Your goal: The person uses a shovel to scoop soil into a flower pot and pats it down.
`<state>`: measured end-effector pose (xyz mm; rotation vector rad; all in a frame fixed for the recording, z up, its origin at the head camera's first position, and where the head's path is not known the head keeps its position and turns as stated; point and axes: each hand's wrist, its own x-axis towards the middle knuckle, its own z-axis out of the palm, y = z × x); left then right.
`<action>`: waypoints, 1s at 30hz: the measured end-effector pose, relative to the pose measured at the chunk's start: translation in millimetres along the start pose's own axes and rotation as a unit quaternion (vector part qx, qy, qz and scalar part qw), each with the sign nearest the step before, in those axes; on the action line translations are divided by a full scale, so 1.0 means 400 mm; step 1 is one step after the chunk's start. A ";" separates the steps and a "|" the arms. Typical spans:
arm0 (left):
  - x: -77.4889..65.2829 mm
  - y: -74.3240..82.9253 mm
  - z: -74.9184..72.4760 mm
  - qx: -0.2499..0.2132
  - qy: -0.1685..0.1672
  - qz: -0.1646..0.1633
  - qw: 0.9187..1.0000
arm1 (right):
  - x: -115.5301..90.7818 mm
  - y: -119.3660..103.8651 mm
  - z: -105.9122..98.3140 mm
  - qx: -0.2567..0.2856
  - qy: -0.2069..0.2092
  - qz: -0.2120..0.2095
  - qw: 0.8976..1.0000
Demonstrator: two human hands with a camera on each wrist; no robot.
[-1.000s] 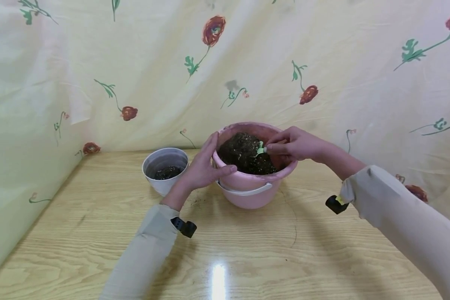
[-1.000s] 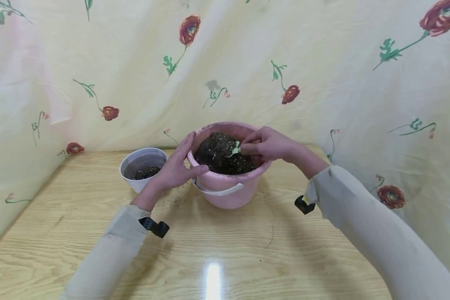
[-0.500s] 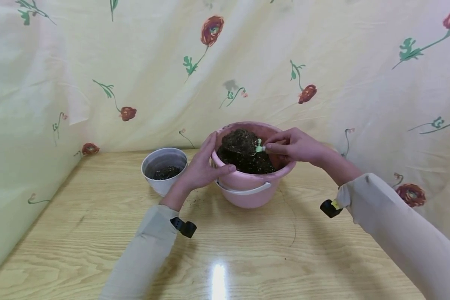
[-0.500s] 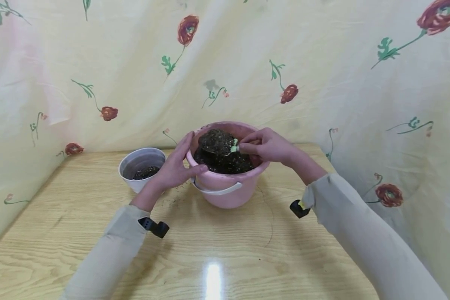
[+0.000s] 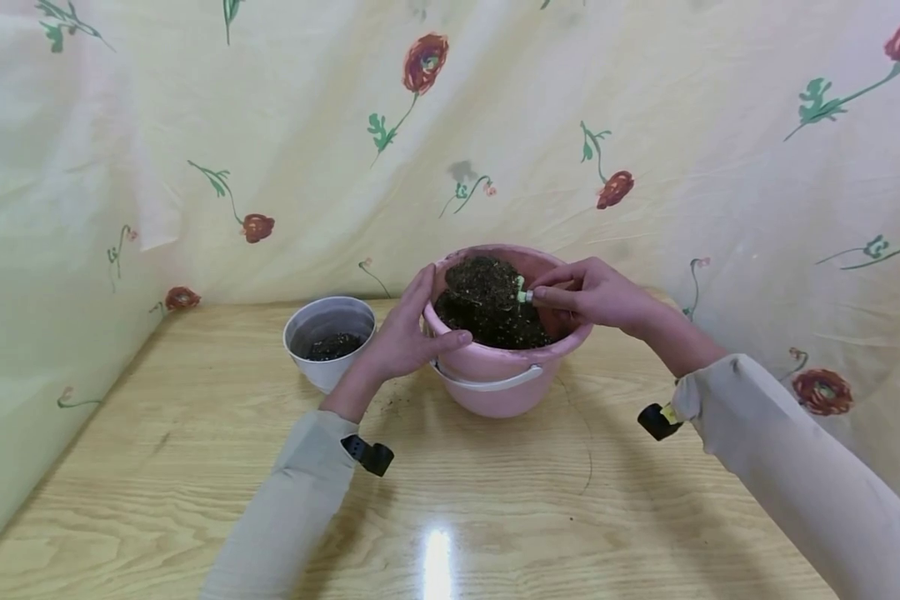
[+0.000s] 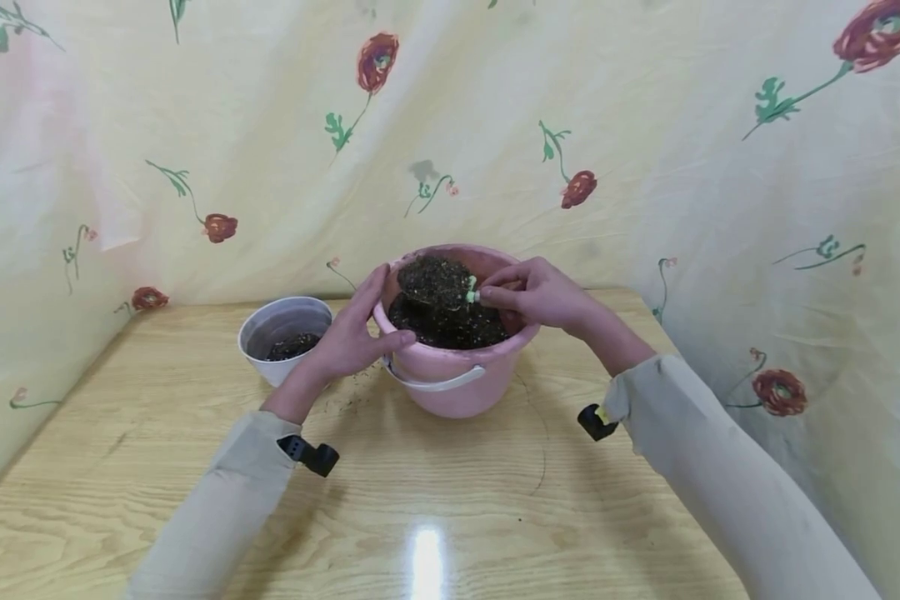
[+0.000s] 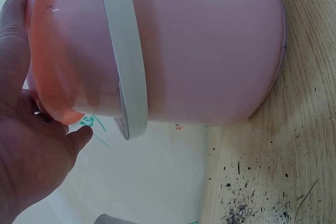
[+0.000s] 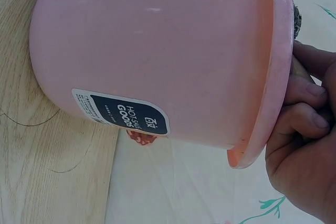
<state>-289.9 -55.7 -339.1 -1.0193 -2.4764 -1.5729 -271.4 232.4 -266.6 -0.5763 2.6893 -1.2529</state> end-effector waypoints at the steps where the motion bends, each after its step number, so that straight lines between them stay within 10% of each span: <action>1: 0.000 0.000 0.001 0.000 0.000 0.001 1.000 | -0.001 0.001 0.000 -0.001 0.000 0.000 1.000; 18: -0.013 0.010 -0.011 0.055 -0.005 -0.014 0.998 | -0.027 -0.010 -0.015 0.035 -0.010 0.019 0.999; 25: -0.020 0.001 -0.022 0.050 -0.005 0.029 0.998 | -0.024 -0.048 -0.005 0.034 -0.009 0.031 0.999; 30: -0.032 0.001 -0.031 0.075 0.003 -0.013 0.997 | -0.020 -0.063 0.007 0.038 -0.010 0.029 0.999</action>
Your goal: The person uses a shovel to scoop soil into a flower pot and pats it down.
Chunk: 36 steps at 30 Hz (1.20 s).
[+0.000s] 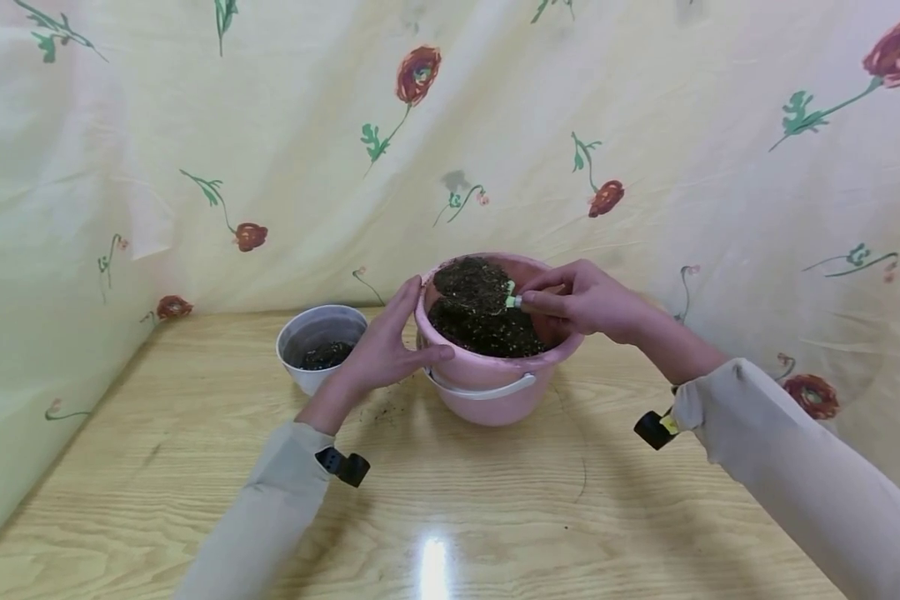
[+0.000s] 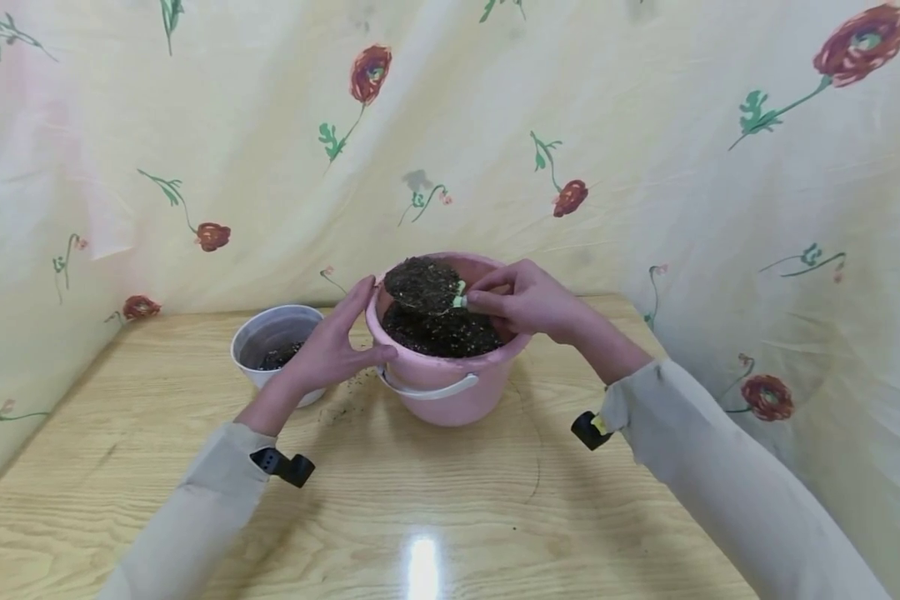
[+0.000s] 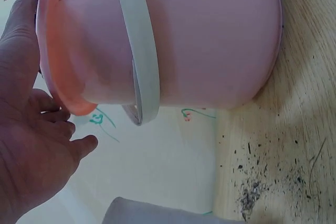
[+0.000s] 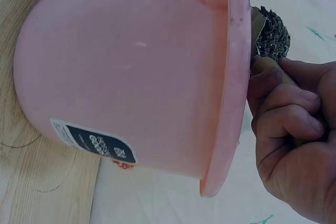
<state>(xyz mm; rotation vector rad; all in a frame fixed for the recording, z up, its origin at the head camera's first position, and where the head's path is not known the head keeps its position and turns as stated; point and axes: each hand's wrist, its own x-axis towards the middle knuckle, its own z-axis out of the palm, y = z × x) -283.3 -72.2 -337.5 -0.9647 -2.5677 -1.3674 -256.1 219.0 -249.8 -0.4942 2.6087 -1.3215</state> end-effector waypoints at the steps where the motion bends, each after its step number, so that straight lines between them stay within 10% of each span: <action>1: -0.002 -0.001 -0.002 0.009 0.001 -0.004 1.000 | 0.000 -0.003 0.003 0.001 -0.001 0.000 1.000; 36: -0.072 -0.046 -0.109 0.059 0.020 -0.029 0.998 | 0.065 -0.082 0.069 -0.016 -0.030 -0.037 0.999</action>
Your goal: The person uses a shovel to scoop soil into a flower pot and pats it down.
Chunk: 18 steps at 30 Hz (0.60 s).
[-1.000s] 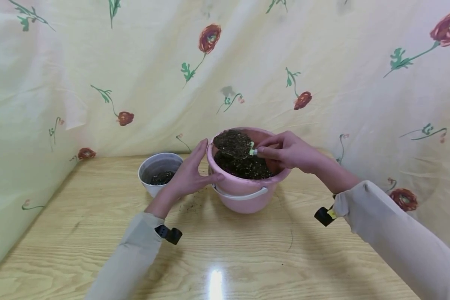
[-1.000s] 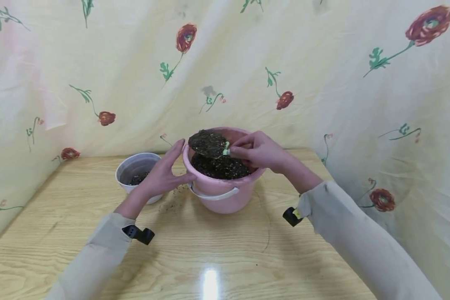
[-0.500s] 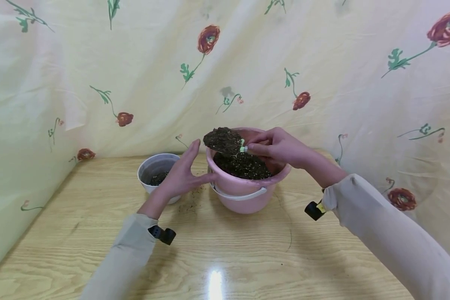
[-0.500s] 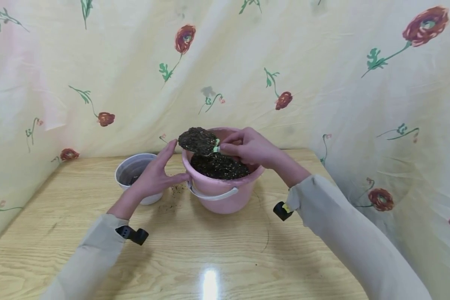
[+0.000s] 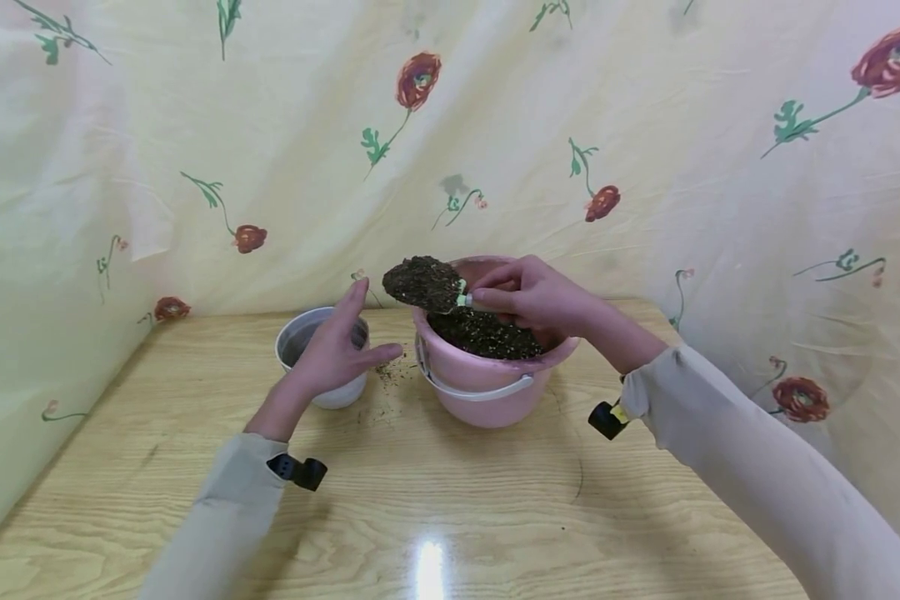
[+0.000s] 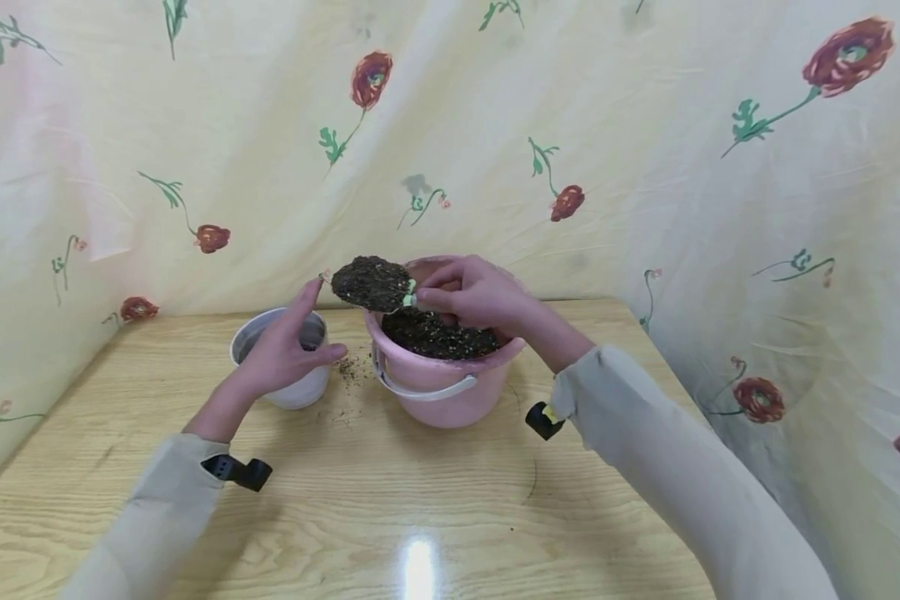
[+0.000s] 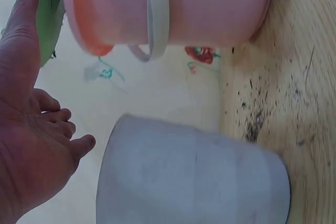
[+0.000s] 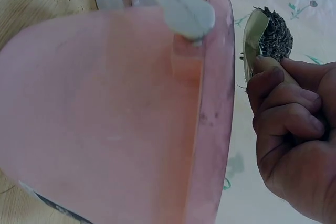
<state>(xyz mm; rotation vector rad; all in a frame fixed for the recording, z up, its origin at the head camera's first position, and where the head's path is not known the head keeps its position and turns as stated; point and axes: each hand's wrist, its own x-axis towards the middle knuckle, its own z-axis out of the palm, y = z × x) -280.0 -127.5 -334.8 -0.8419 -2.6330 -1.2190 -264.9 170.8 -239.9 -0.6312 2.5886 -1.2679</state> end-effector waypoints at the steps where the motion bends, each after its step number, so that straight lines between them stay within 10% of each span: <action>1: -0.003 -0.004 -0.005 -0.001 0.003 0.001 1.000 | 0.001 -0.003 0.003 0.000 -0.001 0.000 1.000; 18: -0.048 -0.071 -0.045 -0.005 0.039 -0.002 0.999 | 0.040 -0.055 0.059 0.019 -0.031 -0.023 0.999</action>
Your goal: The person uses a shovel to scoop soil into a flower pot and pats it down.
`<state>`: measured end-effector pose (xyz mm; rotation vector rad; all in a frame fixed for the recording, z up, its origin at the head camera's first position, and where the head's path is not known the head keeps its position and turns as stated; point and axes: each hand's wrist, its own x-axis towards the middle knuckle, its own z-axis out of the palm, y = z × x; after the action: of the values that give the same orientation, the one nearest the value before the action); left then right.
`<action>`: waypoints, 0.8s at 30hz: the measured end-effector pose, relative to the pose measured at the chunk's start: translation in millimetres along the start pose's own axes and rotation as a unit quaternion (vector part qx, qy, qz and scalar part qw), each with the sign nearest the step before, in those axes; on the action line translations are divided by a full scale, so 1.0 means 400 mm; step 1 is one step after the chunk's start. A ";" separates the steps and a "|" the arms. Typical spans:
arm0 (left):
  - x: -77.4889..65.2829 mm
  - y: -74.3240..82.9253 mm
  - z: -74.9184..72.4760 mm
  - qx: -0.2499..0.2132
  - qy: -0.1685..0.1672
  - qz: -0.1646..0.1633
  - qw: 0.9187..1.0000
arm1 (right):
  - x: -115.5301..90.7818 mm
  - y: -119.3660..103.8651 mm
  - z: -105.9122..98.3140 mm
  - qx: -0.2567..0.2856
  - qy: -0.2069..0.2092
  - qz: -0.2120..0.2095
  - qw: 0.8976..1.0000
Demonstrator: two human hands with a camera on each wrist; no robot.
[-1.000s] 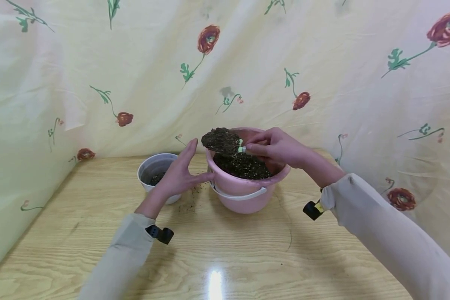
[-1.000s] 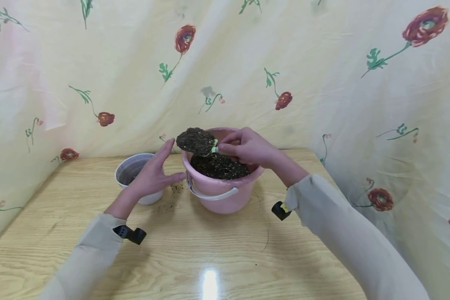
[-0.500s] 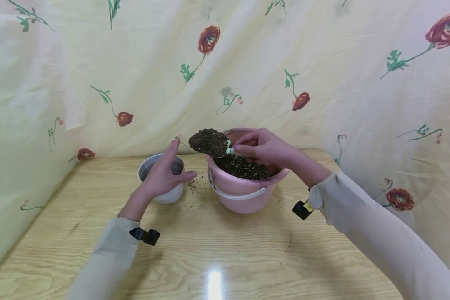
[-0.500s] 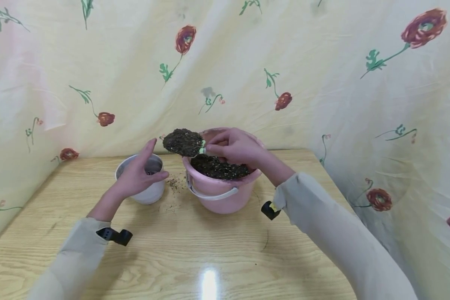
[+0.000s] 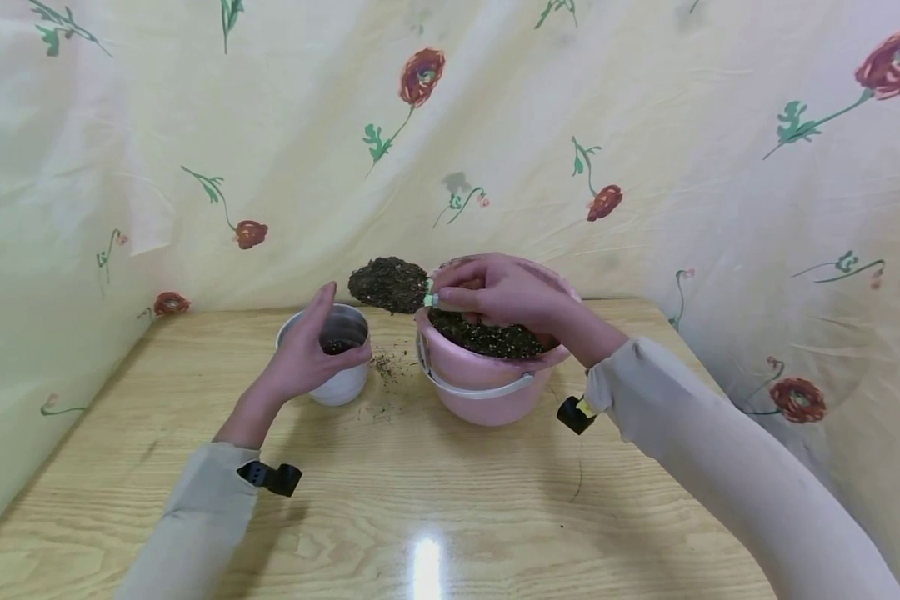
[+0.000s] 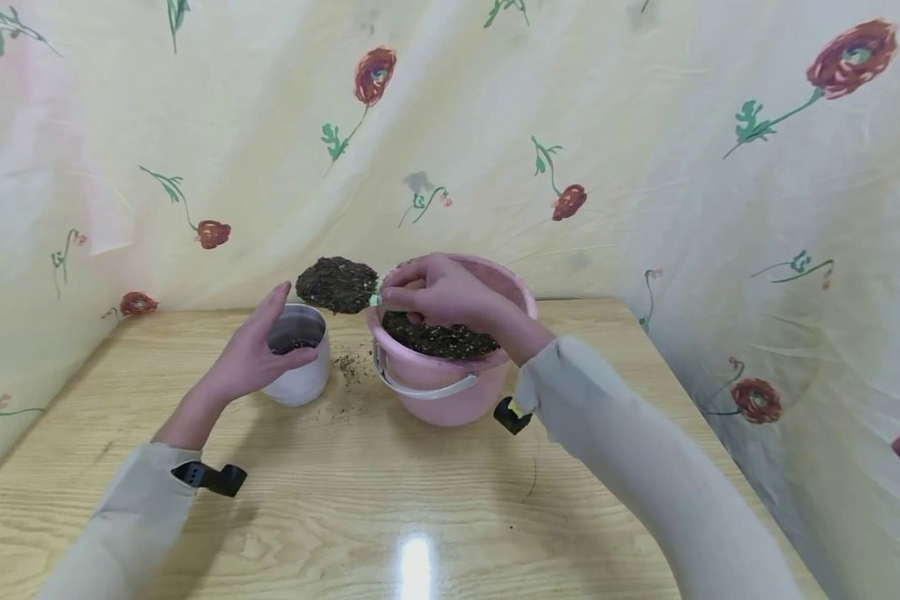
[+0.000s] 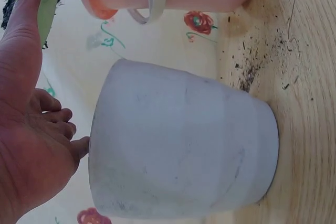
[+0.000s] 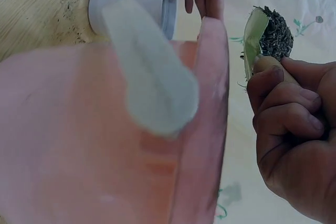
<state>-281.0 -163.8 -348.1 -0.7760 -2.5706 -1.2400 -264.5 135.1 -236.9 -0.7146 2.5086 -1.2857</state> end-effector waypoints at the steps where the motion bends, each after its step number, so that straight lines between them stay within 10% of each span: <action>1: -0.002 -0.002 -0.001 0.002 0.003 0.000 1.000 | 0.005 -0.003 0.003 0.005 -0.004 0.000 1.000; 24: -0.027 -0.048 -0.037 0.015 0.019 -0.058 0.998 | 0.106 -0.036 0.072 0.029 -0.009 0.021 0.999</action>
<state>-282.8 -189.2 -355.6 -0.5985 -2.6303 -1.2335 -284.4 86.0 -241.5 -0.6540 2.4483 -1.3270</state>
